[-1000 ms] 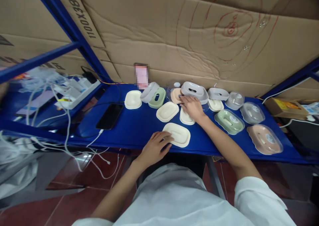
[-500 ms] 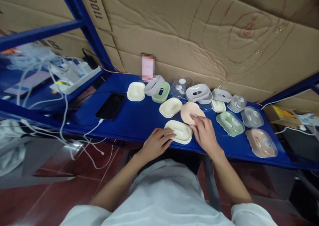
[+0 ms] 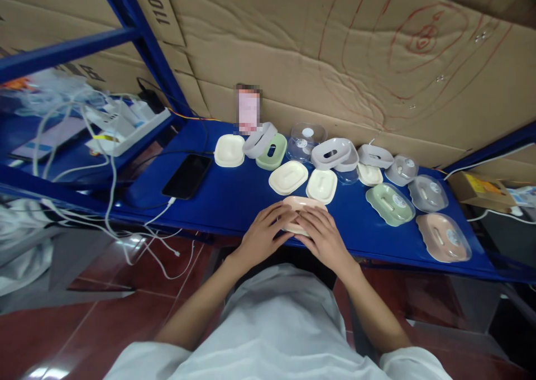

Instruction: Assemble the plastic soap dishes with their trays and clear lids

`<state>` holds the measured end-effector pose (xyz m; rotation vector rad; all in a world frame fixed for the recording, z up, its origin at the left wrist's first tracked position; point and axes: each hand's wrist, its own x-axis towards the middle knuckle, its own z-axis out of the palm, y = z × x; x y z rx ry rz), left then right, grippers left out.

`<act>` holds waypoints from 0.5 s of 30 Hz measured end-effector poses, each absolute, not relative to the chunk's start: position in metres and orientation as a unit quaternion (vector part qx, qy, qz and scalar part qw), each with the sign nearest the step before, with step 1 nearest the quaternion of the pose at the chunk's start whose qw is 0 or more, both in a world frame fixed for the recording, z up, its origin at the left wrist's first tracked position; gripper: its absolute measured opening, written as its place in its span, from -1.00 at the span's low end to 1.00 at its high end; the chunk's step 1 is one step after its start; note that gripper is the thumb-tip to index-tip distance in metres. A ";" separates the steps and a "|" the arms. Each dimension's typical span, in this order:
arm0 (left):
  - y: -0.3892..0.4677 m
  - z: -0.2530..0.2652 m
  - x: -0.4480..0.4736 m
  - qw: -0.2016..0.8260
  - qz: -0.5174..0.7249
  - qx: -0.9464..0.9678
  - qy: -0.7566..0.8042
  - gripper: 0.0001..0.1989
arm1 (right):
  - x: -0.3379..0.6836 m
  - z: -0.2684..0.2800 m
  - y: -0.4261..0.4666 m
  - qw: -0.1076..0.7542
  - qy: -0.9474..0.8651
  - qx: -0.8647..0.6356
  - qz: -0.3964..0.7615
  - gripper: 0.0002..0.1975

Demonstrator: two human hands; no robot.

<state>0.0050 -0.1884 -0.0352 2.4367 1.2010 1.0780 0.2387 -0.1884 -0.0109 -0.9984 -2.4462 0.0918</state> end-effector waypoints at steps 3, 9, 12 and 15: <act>-0.189 -0.038 0.007 0.107 0.360 0.827 0.418 -0.57 | 0.244 -0.019 -0.195 0.264 -0.890 -0.369 0.052 -0.40; -0.191 -0.037 0.004 0.116 0.367 0.831 0.401 -0.66 | 0.245 -0.025 -0.205 0.270 -0.886 -0.372 0.056 -0.48; -0.178 -0.025 0.001 0.132 0.377 0.822 0.406 -0.65 | 0.243 -0.024 -0.206 0.252 -0.877 -0.409 0.029 -0.56; -0.142 0.001 0.009 0.084 0.360 0.801 0.470 -0.60 | 0.241 -0.025 -0.207 0.237 -0.859 -0.454 -0.013 -0.59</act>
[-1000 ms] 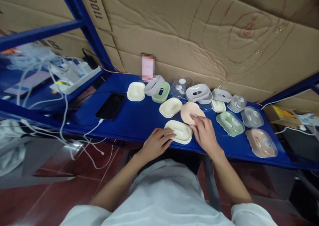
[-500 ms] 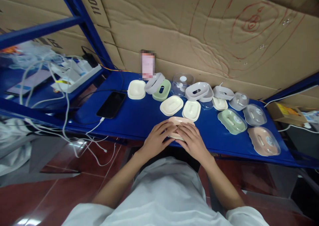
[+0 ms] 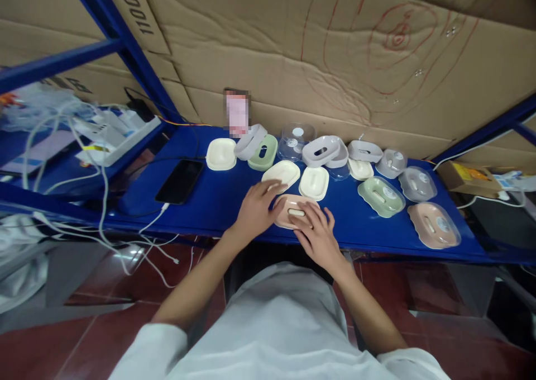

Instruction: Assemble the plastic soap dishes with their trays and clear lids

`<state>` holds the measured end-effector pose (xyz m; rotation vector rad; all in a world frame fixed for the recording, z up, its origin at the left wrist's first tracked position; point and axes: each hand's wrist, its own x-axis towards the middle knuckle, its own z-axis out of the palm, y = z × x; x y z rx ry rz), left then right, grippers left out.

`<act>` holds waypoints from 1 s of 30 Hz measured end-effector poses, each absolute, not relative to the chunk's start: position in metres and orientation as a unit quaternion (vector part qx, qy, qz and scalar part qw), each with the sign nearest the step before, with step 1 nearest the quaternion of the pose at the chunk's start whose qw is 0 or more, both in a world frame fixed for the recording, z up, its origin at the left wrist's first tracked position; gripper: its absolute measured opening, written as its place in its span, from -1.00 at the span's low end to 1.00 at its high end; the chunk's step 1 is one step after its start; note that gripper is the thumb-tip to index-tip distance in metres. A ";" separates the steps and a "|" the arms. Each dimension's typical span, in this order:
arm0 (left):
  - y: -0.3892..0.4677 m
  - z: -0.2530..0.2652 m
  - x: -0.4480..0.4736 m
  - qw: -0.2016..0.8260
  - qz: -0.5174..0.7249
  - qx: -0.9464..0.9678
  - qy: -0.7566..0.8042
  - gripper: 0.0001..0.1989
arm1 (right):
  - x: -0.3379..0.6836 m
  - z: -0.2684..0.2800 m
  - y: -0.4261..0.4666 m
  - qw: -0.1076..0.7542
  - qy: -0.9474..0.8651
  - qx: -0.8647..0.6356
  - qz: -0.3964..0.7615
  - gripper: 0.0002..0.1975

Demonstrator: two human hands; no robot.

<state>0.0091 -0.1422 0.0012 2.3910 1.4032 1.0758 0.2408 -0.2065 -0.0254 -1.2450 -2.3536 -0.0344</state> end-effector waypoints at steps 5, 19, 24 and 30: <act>-0.052 0.043 0.050 -0.003 0.201 0.803 0.561 -0.30 | 0.240 -0.029 -0.205 0.234 -0.844 -0.483 -0.024 -0.53; 0.005 0.029 0.053 0.088 0.152 0.785 0.594 -0.32 | 0.244 -0.025 -0.202 0.327 -0.824 -0.456 0.080 -0.39; -0.054 0.032 0.003 0.265 0.254 0.852 0.375 -0.19 | 0.250 -0.028 -0.200 0.373 -0.778 -0.488 0.132 -0.03; -0.127 0.024 -0.015 0.334 0.229 0.868 0.287 -0.30 | 0.252 -0.025 -0.197 0.333 -0.793 -0.477 0.183 -0.15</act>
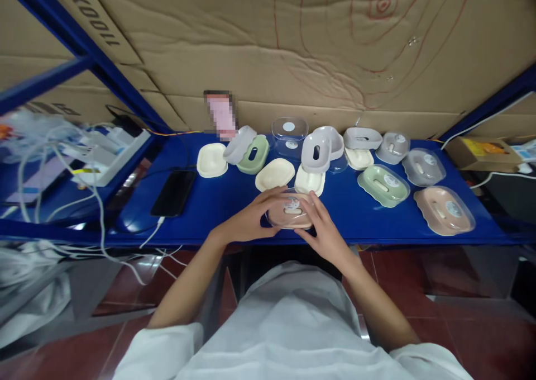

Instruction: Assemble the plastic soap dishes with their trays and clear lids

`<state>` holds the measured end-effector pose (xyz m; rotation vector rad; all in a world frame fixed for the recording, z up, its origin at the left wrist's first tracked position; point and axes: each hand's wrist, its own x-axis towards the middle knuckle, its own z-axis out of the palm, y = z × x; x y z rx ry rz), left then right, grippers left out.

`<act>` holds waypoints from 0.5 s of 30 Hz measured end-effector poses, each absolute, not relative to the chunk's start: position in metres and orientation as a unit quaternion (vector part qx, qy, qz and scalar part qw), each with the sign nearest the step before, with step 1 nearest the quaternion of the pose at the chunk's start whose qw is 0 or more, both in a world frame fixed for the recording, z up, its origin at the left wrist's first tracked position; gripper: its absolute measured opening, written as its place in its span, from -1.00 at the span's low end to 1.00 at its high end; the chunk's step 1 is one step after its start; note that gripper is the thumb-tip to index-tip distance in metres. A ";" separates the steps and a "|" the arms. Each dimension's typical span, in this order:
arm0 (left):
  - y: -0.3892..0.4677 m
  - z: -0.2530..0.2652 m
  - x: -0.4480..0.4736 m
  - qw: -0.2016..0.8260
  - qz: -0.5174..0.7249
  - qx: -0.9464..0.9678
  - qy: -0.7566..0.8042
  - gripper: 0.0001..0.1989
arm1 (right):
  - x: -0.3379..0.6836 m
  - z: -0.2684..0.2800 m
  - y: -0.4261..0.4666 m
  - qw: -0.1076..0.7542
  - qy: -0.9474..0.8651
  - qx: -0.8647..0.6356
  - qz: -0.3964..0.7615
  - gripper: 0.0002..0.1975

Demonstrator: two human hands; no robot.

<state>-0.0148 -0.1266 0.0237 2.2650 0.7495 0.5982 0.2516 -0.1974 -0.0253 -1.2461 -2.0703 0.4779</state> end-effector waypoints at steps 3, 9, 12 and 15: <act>-0.138 0.013 -0.009 0.297 0.240 0.872 0.305 -0.35 | 0.250 -0.026 -0.198 0.330 -0.797 -0.478 0.167 -0.23; -0.154 -0.006 -0.006 0.259 0.325 0.820 0.394 -0.39 | 0.247 -0.030 -0.201 0.368 -0.770 -0.506 0.127 -0.23; -0.160 -0.009 -0.007 0.266 0.345 0.813 0.387 -0.48 | 0.246 -0.032 -0.202 0.380 -0.763 -0.513 0.104 -0.28; -0.162 -0.009 -0.005 0.269 0.337 0.821 0.375 -0.53 | 0.245 -0.035 -0.203 0.383 -0.759 -0.521 0.077 -0.31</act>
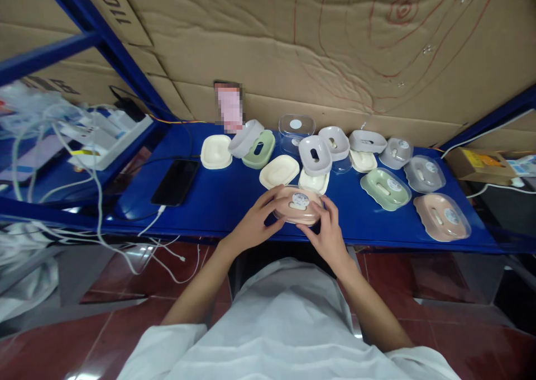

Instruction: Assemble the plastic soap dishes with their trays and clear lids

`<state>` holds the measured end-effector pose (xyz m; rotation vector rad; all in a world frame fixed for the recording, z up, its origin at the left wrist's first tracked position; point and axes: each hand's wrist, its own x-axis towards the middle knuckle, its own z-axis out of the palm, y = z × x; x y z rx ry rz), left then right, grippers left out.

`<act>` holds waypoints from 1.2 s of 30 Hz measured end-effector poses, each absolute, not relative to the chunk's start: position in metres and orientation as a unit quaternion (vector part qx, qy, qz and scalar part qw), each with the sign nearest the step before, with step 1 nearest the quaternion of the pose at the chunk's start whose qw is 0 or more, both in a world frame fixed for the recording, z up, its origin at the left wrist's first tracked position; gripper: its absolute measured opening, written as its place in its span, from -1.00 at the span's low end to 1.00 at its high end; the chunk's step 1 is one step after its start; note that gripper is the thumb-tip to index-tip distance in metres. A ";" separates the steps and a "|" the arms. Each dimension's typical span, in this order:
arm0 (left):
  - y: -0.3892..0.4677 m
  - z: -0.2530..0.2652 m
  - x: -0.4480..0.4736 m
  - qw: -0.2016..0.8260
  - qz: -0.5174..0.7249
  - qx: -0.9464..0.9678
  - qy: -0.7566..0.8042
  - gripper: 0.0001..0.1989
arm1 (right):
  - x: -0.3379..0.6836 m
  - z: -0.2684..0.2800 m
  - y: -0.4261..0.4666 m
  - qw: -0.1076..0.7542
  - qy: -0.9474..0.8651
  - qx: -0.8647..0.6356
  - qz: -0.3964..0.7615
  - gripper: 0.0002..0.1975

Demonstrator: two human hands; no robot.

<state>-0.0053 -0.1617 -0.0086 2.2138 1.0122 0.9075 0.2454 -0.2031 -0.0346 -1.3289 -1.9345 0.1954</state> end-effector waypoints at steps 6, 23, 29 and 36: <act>-0.160 -0.011 -0.001 0.267 0.321 0.827 0.376 -0.44 | 0.245 -0.040 -0.206 0.373 -0.757 -0.533 0.051 -0.34; -0.164 -0.023 -0.010 0.236 0.304 0.829 0.405 -0.46 | 0.249 -0.034 -0.208 0.371 -0.771 -0.510 0.088 -0.46; -0.202 -0.034 -0.074 0.135 0.317 0.779 0.523 -0.48 | 0.257 -0.015 -0.197 0.313 -0.821 -0.460 0.124 -0.36; -0.200 -0.016 -0.106 0.001 0.357 0.719 0.597 -0.44 | 0.262 -0.017 -0.151 0.269 -0.820 -0.505 0.003 -0.46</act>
